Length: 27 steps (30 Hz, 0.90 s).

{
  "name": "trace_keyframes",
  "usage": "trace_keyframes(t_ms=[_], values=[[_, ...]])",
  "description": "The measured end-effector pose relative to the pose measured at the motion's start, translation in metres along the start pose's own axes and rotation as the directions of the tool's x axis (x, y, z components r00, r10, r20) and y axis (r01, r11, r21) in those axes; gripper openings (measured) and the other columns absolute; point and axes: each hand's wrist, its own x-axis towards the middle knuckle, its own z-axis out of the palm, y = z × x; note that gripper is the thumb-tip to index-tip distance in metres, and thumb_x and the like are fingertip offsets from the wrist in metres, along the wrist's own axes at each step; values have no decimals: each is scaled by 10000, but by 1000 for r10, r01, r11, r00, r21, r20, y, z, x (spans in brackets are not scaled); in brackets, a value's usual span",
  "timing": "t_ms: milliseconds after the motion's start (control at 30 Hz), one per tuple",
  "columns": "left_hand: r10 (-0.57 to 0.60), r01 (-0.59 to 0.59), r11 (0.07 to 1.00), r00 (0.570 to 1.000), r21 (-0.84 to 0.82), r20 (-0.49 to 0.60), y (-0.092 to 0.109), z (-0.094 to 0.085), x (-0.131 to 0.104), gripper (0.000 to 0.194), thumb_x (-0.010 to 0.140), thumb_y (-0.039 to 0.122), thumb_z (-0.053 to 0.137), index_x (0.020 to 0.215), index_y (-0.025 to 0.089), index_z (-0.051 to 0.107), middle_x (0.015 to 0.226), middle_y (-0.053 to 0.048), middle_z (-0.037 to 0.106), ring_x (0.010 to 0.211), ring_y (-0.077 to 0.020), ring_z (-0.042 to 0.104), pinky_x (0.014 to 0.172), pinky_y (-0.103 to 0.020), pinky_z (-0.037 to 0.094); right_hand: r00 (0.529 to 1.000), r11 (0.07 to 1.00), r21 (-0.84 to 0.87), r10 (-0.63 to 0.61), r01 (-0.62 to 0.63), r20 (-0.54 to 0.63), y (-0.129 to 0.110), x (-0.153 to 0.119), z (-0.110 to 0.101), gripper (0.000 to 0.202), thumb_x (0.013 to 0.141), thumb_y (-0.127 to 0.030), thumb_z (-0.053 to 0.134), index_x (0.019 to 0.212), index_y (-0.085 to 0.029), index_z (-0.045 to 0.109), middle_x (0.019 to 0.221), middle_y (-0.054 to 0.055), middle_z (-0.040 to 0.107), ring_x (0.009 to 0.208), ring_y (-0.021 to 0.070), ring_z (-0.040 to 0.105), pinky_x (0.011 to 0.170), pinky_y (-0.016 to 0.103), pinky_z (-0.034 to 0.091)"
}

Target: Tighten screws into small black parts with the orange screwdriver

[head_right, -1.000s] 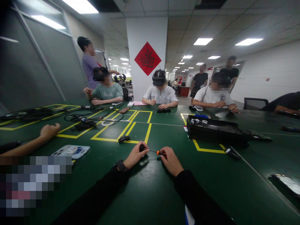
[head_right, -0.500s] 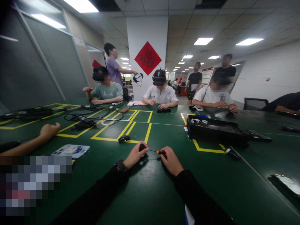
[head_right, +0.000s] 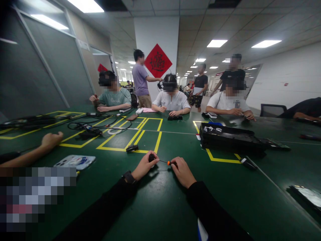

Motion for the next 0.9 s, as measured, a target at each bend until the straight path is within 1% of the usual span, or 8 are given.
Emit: trace_keyframes(t_ms=[167, 267, 367, 500, 633, 733, 833, 900], values=[[11, -11, 1000, 1000, 15, -1, -3, 1, 1, 136, 732, 258, 537, 830, 177, 489, 790, 4, 543, 739, -120, 498, 718, -248, 385, 1000, 999, 35, 28, -28, -2, 0, -2, 1, 184, 796, -235, 474, 971, -190, 512, 950, 49, 533, 878, 167, 488, 803, 304, 389], [15, -15, 1000, 1000, 25, 4, -3, 1, 1, 123, 735, 252, 531, 824, 175, 493, 782, 6, 541, 732, -119, 496, 714, -248, 386, 999, 999, 23, 43, -43, -10, 1, 0, 2, 195, 827, -239, 417, 980, -184, 524, 960, 56, 538, 908, 171, 483, 825, 314, 379], [22, -22, 999, 1000, 23, 9, -1, 0, 1, 126, 734, 255, 534, 825, 176, 495, 788, 4, 544, 740, -120, 498, 716, -249, 387, 1000, 1000, 0, 21, -21, 2, 2, 2, 3, 212, 848, -212, 356, 904, -182, 558, 909, 53, 551, 897, 171, 479, 828, 320, 371], [22, -22, 999, 1000, 30, 5, -1, 0, 0, 145, 730, 274, 546, 823, 174, 495, 794, 0, 544, 747, -123, 499, 715, -249, 391, 1000, 1000, 11, 8, -8, -14, 3, 1, 2, 154, 797, -185, 441, 917, -186, 538, 913, 45, 544, 887, 171, 477, 814, 316, 378], [16, -17, 1000, 1000, 23, 17, -2, 0, 0, 141, 737, 272, 537, 829, 175, 493, 795, 2, 541, 732, -118, 499, 705, -248, 393, 1000, 999, 38, 21, -21, -8, 2, -1, 1, 171, 763, -194, 497, 932, -190, 522, 931, 44, 538, 874, 169, 488, 797, 310, 387], [20, -21, 1000, 1000, 22, 23, -1, 0, 0, 135, 734, 260, 538, 829, 176, 493, 796, 3, 540, 734, -117, 498, 706, -247, 392, 999, 998, 45, 40, -40, -3, 1, -1, 1, 191, 801, -233, 461, 978, -190, 519, 958, 52, 537, 900, 170, 486, 818, 315, 380], [22, -22, 999, 1000, 26, 22, -1, -1, 0, 135, 731, 258, 542, 825, 175, 493, 800, 0, 542, 746, -121, 498, 713, -248, 391, 1000, 999, 23, 27, -27, 2, 0, 1, 1, 201, 852, -237, 371, 933, -188, 548, 932, 54, 546, 911, 171, 477, 832, 322, 370], [19, -20, 999, 1000, 25, 21, -1, -1, 0, 138, 734, 263, 541, 827, 175, 492, 801, -1, 540, 752, -123, 497, 717, -249, 390, 1000, 1000, 9, 4, -4, 9, 0, 2, 1, 182, 844, -228, 387, 901, -188, 556, 909, 51, 548, 900, 173, 474, 824, 322, 371]])
